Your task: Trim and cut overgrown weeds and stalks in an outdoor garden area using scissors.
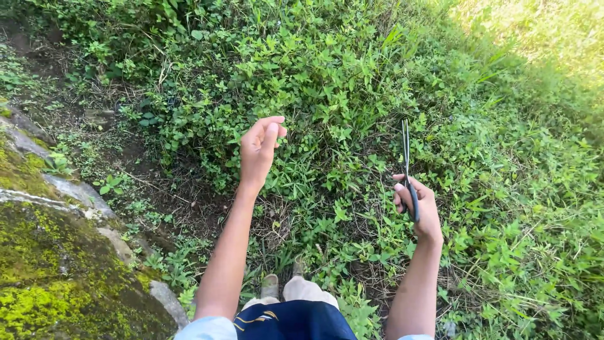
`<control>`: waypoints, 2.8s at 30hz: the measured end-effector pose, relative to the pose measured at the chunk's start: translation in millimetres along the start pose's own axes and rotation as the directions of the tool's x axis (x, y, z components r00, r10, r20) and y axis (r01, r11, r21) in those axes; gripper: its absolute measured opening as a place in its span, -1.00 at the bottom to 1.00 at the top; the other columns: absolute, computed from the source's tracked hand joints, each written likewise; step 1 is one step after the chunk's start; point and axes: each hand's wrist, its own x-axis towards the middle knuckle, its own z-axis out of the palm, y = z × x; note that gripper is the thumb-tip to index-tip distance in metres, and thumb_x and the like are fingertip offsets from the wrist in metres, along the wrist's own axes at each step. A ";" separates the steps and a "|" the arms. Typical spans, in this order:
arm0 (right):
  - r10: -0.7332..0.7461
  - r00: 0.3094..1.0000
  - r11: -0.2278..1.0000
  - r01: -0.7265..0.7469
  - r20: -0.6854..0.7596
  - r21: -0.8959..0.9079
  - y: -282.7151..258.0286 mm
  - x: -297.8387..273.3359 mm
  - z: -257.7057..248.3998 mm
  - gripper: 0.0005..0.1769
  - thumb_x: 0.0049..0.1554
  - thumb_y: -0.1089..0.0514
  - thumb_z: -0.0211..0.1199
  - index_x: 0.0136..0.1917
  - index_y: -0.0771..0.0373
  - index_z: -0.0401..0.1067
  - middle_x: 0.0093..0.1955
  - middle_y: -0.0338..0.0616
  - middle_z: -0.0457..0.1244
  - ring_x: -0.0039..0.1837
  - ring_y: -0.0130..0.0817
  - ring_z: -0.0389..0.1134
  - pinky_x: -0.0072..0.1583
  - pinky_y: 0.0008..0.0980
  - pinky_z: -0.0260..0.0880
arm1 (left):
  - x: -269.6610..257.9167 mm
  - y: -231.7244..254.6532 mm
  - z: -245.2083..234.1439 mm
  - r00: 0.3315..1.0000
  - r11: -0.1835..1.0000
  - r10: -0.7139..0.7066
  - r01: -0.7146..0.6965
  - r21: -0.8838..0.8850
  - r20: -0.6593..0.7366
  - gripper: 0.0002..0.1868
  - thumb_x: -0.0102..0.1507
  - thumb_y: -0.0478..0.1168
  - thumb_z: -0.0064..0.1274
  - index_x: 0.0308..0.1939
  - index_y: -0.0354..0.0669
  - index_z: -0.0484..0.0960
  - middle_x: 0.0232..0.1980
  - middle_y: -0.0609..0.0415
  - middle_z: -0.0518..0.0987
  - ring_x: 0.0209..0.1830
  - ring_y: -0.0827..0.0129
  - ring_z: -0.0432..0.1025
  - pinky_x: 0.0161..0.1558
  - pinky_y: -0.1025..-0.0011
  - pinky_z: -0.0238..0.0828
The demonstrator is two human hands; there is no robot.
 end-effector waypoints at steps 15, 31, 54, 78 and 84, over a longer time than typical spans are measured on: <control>-0.023 0.999 0.999 0.024 -0.023 0.037 18.5 40.5 -76.1 -0.66 0.20 0.22 0.24 0.23 0.38 0.45 -0.48 -0.05 0.22 -0.49 -0.45 0.24 -0.36 -0.53 0.23 | 12.8 -16.3 80.1 0.999 1.000 -0.004 0.003 0.021 0.037 -0.67 0.42 -0.09 -0.12 0.10 -0.16 0.63 -0.14 -0.05 0.60 -0.02 0.28 0.48 -0.04 0.37 0.41; -0.049 0.996 0.997 0.053 -0.076 0.048 31.9 60.6 -145.7 -0.70 0.25 0.20 0.21 0.22 0.36 0.44 -0.46 -0.07 0.23 -0.47 -0.46 0.25 -0.35 -0.54 0.25 | 35.7 -30.3 153.7 0.999 1.000 -0.012 0.011 0.019 0.042 -0.70 0.41 -0.08 -0.10 0.07 -0.10 0.65 -0.17 -0.01 0.61 -0.03 0.32 0.49 -0.05 0.40 0.42; 0.015 0.966 0.999 -0.002 -0.259 0.050 65.9 161.5 -173.8 -0.71 0.24 0.21 0.24 0.21 0.36 0.44 -0.46 -0.06 0.20 -0.46 -0.44 0.27 -0.35 -0.50 0.31 | 181.3 -101.9 222.7 0.982 0.999 0.000 0.006 -0.033 0.187 -0.69 0.44 -0.10 -0.15 0.06 -0.16 0.62 -0.19 0.02 0.57 -0.03 0.34 0.46 -0.06 0.44 0.39; 0.261 0.917 0.962 -0.273 -0.303 0.002 118.4 424.9 -174.6 -0.72 0.17 0.20 0.33 0.15 0.29 0.50 -0.48 -0.10 0.24 -0.48 -0.50 0.28 -0.37 -0.60 0.20 | 446.6 -272.6 319.1 0.955 0.987 -0.158 0.162 0.004 0.252 -0.75 0.44 -0.19 -0.16 0.05 -0.14 0.60 -0.20 0.08 0.54 -0.14 0.45 0.42 -0.16 0.56 0.34; 0.304 0.900 0.950 -0.310 -0.313 0.033 118.4 426.6 -173.2 -0.71 0.17 0.21 0.33 0.16 0.31 0.49 -0.47 -0.10 0.25 -0.49 -0.51 0.28 -0.39 -0.60 0.24 | 454.1 -273.6 303.3 0.965 0.986 -0.165 0.162 0.031 0.201 -0.75 0.46 -0.18 -0.20 0.04 -0.11 0.59 -0.19 0.10 0.56 -0.10 0.43 0.46 -0.17 0.53 0.37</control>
